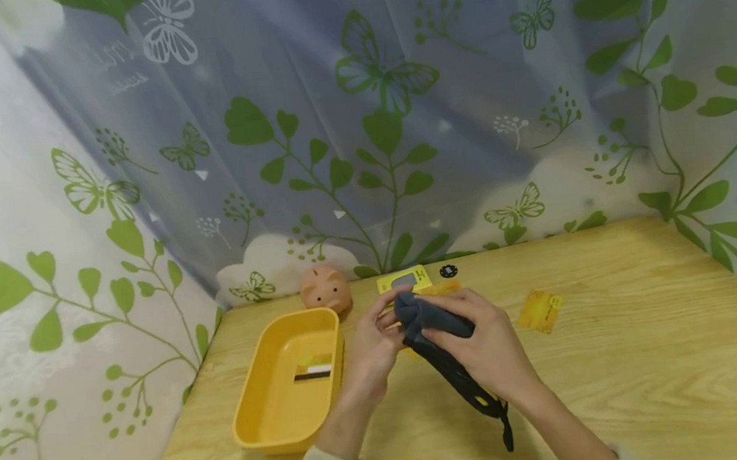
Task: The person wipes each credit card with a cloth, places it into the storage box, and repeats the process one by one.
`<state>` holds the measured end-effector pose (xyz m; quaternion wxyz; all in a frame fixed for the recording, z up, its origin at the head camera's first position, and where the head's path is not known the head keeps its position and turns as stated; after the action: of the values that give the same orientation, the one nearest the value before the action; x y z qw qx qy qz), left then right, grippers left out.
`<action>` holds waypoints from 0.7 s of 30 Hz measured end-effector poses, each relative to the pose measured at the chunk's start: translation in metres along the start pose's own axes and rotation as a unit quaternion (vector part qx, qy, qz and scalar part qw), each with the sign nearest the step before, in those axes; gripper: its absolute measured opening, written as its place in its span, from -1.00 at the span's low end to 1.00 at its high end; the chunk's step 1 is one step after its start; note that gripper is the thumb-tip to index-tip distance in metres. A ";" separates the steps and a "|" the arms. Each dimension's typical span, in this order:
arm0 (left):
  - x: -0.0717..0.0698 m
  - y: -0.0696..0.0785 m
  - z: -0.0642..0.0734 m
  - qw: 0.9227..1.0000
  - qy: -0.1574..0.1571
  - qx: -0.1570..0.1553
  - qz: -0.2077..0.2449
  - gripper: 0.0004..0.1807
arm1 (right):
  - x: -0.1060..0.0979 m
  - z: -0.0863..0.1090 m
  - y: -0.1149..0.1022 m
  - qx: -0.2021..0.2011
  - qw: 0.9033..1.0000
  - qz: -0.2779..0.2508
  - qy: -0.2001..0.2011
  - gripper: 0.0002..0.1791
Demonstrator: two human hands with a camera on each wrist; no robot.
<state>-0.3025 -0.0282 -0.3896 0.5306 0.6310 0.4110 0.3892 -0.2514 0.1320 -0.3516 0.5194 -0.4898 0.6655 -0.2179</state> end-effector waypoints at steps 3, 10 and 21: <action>0.000 0.001 0.001 1.000 0.003 0.006 -0.007 -0.35 | 0.004 0.000 0.000 -0.004 1.000 0.002 0.002 -0.51; 0.000 0.000 0.002 1.000 0.001 -0.004 -0.003 -0.32 | 0.003 -0.001 0.005 0.004 1.000 0.004 -0.001 -0.50; -0.003 0.002 0.000 1.000 0.005 -0.005 0.011 -0.31 | -0.013 -0.003 0.016 0.029 0.999 0.020 0.005 -0.47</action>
<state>-0.3031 -0.0314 -0.3878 0.5275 0.6303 0.4051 0.4004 -0.2610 0.1494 -0.3566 0.5346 -0.4599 0.6710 -0.2290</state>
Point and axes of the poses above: each hand's wrist, its own z-axis away from the middle knuckle, its own x-axis out of the palm, y = z × x, the point moved 9 cm from there along -z, towards the middle knuckle, and after that the axes turned 9 degrees about -y, right-handed, at the moved point
